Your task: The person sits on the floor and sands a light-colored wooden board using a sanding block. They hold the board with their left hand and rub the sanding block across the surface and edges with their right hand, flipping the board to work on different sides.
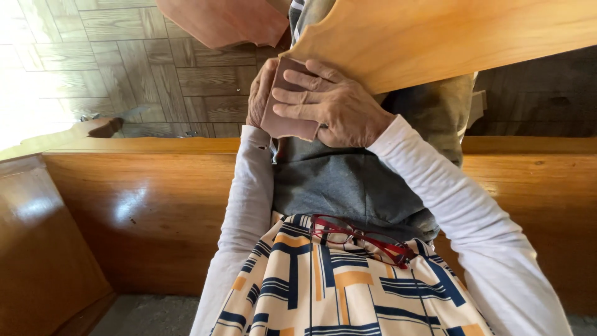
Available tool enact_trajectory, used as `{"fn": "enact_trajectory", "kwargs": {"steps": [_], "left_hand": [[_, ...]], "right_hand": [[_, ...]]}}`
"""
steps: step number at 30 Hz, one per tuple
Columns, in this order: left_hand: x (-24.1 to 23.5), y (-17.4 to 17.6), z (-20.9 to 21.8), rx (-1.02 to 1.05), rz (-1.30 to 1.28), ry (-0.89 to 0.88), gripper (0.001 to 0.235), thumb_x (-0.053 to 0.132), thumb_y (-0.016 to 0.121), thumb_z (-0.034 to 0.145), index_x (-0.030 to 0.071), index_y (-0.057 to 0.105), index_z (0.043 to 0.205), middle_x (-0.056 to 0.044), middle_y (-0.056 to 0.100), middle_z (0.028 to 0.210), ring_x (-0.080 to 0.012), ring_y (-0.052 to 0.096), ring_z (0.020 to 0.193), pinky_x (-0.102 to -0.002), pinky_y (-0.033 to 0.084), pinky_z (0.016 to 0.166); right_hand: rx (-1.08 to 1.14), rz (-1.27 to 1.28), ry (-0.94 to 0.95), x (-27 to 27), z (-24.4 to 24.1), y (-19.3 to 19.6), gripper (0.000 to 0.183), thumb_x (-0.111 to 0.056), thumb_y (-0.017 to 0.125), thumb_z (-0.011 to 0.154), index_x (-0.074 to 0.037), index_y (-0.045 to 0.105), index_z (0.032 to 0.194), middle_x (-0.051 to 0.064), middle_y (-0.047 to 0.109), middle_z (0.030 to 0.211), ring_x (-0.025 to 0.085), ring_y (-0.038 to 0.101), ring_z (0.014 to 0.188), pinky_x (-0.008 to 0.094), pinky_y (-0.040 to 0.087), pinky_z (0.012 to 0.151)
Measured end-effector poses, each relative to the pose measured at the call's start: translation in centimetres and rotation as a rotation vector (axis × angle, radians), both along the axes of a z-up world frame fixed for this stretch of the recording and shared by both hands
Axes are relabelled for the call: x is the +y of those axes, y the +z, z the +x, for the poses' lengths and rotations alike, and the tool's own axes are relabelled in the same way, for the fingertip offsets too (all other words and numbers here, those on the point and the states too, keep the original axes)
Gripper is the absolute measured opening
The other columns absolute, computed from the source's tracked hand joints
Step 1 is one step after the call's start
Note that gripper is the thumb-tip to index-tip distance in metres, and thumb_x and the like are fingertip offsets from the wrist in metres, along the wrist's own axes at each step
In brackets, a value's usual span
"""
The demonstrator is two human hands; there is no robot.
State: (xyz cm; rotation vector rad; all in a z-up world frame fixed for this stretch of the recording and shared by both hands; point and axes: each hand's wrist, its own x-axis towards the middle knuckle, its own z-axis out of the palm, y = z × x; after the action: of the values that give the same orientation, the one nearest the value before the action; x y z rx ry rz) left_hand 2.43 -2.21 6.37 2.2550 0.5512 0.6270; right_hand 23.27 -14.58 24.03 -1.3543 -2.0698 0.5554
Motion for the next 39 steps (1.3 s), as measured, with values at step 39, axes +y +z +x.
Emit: {"fn": "enact_trajectory", "kwargs": {"steps": [39], "left_hand": [[-1.1,10.0,4.0,-0.208,-1.173,0.261,0.044,0.050,0.052,0.100,0.011,0.071,0.107,0.000,0.069,0.096,-0.0084,0.062,0.089,-0.022,0.050,0.078]], "right_hand": [[-0.138,0.130,-0.308,-0.2,4.5,0.9,0.042,-0.028,0.090,0.104,-0.004,0.077,0.135,0.018,0.070,0.143,0.043,0.058,0.135,0.055,0.034,0.120]]}}
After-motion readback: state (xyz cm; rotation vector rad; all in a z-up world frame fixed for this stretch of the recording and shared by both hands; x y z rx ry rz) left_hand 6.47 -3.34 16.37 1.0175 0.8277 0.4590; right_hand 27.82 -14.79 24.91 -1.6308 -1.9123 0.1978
